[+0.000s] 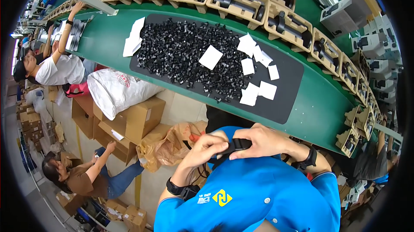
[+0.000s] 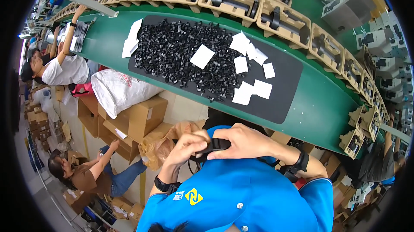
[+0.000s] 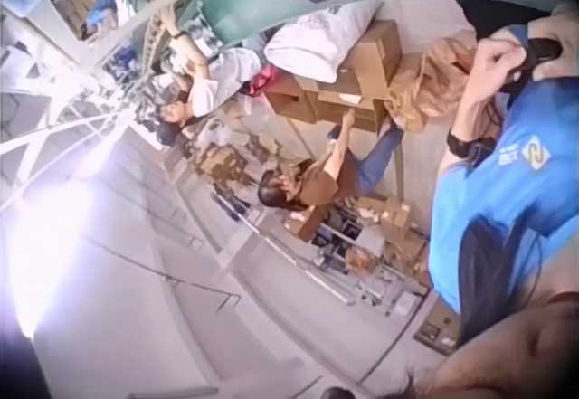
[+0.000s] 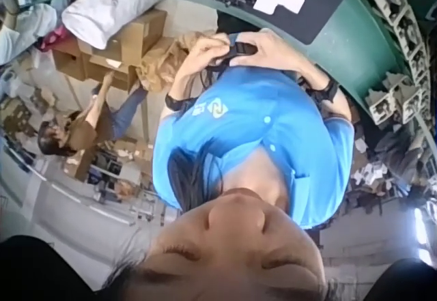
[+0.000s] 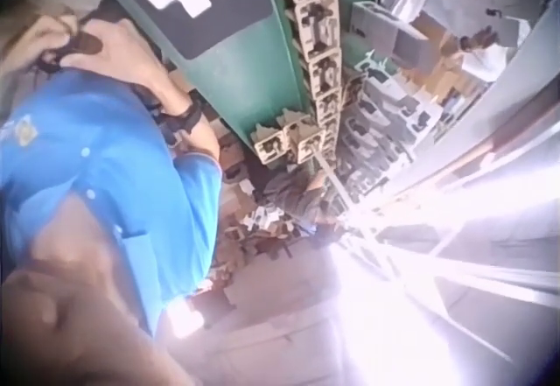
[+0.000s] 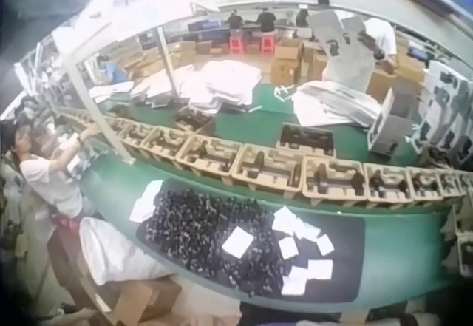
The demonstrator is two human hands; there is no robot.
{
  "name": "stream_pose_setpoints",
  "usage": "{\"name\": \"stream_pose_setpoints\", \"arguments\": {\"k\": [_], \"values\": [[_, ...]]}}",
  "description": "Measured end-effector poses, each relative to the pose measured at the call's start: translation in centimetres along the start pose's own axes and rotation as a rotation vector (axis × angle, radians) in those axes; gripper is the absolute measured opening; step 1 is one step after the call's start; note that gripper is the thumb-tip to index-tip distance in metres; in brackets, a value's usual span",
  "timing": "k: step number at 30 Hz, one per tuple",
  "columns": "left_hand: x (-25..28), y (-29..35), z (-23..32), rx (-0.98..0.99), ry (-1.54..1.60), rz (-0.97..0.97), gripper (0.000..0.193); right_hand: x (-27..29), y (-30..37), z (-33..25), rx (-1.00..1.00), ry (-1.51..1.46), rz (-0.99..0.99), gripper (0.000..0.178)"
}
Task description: The person fastens a waist belt and then repeatedly picks up white paper slips, folds them, and tucks them into black components sitting in trays on an assembly line.
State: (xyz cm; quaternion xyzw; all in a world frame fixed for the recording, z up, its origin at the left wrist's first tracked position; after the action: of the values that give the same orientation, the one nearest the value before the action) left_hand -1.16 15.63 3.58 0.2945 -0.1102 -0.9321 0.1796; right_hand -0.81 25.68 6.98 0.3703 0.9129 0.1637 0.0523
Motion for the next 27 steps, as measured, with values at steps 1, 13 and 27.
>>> {"name": "stream_pose_setpoints", "arguments": {"k": [1,13,27], "values": [[-0.9,-0.6,-0.6,0.069,0.142,-0.119,0.031,0.1,0.0,-0.4,-0.003,-0.003,-0.001,0.042],[-1.0,0.4,-1.2,0.102,0.189,0.101,0.048,-1.3,0.0,-0.6,0.038,0.124,0.114,0.034],[3.3,2.8,-2.0,0.190,0.324,0.350,0.043,-5.3,-1.8,3.5,-0.370,-0.463,-0.167,0.031]]}}
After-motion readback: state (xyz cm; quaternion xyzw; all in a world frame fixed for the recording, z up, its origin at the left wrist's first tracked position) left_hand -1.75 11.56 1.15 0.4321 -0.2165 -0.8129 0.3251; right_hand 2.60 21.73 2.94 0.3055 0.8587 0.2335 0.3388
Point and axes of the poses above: each hand's wrist, its own y-axis away from the middle knuckle, its own x-axis out of the back of the hand, z = x × y, the point moved 9 cm from there along -y, towards the middle knuckle, and after that the axes turned 14 degrees about -z, right-handed, at the moved point
